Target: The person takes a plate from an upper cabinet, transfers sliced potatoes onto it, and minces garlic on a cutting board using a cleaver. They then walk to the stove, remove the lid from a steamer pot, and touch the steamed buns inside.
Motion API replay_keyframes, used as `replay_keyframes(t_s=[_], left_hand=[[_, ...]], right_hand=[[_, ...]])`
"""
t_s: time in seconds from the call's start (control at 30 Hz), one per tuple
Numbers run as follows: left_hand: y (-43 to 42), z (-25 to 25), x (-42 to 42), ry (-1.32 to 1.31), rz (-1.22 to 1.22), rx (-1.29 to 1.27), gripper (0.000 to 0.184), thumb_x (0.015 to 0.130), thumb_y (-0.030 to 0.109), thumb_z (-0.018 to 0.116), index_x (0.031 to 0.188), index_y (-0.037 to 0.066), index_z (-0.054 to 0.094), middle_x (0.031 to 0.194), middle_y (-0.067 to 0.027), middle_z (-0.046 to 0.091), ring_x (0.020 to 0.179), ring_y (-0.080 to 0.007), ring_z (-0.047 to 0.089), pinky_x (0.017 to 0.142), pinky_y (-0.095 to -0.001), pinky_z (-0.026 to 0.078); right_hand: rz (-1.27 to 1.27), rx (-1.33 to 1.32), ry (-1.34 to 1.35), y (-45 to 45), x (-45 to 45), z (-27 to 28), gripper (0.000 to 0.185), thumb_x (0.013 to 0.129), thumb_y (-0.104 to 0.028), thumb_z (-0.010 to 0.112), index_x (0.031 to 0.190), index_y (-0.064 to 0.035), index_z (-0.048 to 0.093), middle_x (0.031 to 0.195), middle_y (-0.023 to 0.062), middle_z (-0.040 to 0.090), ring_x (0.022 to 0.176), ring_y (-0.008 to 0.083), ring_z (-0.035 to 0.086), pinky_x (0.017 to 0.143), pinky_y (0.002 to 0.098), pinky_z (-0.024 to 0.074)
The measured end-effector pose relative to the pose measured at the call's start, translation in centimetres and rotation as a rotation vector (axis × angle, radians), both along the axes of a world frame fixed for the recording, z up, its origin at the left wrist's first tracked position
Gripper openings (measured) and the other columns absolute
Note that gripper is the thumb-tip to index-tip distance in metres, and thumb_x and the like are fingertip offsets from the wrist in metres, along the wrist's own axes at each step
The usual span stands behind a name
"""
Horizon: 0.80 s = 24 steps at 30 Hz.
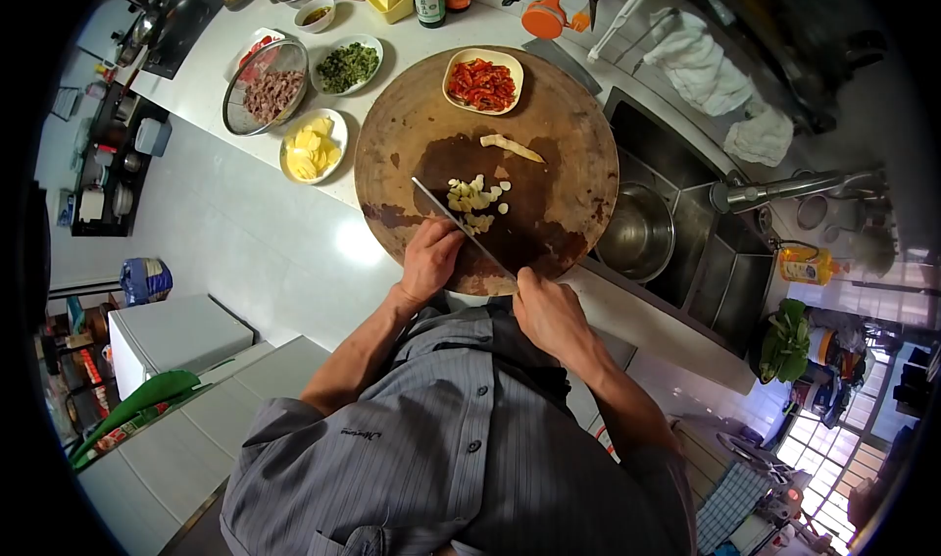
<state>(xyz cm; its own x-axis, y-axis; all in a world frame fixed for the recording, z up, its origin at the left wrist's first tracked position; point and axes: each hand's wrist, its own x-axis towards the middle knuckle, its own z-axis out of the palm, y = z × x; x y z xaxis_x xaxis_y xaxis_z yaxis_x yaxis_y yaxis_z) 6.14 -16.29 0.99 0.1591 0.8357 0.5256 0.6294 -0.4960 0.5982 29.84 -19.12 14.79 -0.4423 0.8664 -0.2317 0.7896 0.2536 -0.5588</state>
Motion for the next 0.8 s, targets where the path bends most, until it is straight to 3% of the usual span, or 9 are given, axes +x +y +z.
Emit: replay_keyframes(t_s=[0.13, 0.2, 0.53, 0.63, 0.8], left_hand=[[-0.1, 0.0, -0.1, -0.005, 0.004, -0.005, 0.019, 0.085, -0.005, 0.071, 0.103, 0.001, 0.073, 0.112, -0.0134, 0.068, 0.107, -0.0339, 0.066, 0.088, -0.0405, 0.057], [-0.1, 0.0, -0.1, -0.007, -0.002, -0.015, 0.018, 0.085, -0.005, 0.071, 0.102, 0.000, 0.072, 0.113, -0.0138, 0.068, 0.108, -0.0339, 0.066, 0.089, -0.0404, 0.057], [-0.6, -0.3, -0.7, 0.039, -0.012, 0.011, 0.020, 0.085, -0.003, 0.072, 0.104, 0.000, 0.072, 0.114, -0.0128, 0.068, 0.113, -0.0346, 0.064, 0.094, -0.0424, 0.055], [-0.8, -0.2, -0.8, 0.030, 0.002, 0.028, 0.021, 0.084, -0.003, 0.073, 0.105, 0.002, 0.072, 0.115, -0.0129, 0.068, 0.114, -0.0348, 0.064, 0.094, -0.0439, 0.055], [-2.2, 1.3, -1.3, -0.028, 0.124, -0.010, 0.028, 0.085, -0.002, 0.074, 0.111, 0.005, 0.072, 0.115, -0.0124, 0.068, 0.110, -0.0352, 0.064, 0.091, -0.0432, 0.055]], right_hand=[[0.019, -0.006, -0.010, 0.0, -0.2, 1.0, 0.017, 0.095, -0.008, 0.064, 0.097, 0.0052, 0.053, 0.089, 0.0304, 0.069, 0.082, 0.0500, 0.069, 0.070, 0.0555, 0.0557], [-0.017, -0.055, -0.028, -0.1, 0.0, 1.6, 0.020, 0.097, -0.011, 0.064, 0.097, 0.0044, 0.051, 0.087, 0.0312, 0.067, 0.084, 0.0542, 0.066, 0.071, 0.0581, 0.0511], [-0.011, -0.047, 0.002, 0.2, -0.1, 1.0, 0.021, 0.097, -0.012, 0.064, 0.098, 0.0043, 0.051, 0.091, 0.0308, 0.068, 0.086, 0.0537, 0.066, 0.072, 0.0579, 0.0518], [0.031, -0.011, -0.008, 0.2, -0.1, 0.6, 0.017, 0.095, -0.008, 0.065, 0.097, 0.0044, 0.053, 0.090, 0.0283, 0.068, 0.084, 0.0502, 0.068, 0.071, 0.0561, 0.0542], [-0.034, -0.043, -0.023, 0.4, -0.1, 1.6, 0.020, 0.097, -0.012, 0.064, 0.097, 0.0036, 0.051, 0.090, 0.0297, 0.068, 0.083, 0.0531, 0.066, 0.070, 0.0575, 0.0519]])
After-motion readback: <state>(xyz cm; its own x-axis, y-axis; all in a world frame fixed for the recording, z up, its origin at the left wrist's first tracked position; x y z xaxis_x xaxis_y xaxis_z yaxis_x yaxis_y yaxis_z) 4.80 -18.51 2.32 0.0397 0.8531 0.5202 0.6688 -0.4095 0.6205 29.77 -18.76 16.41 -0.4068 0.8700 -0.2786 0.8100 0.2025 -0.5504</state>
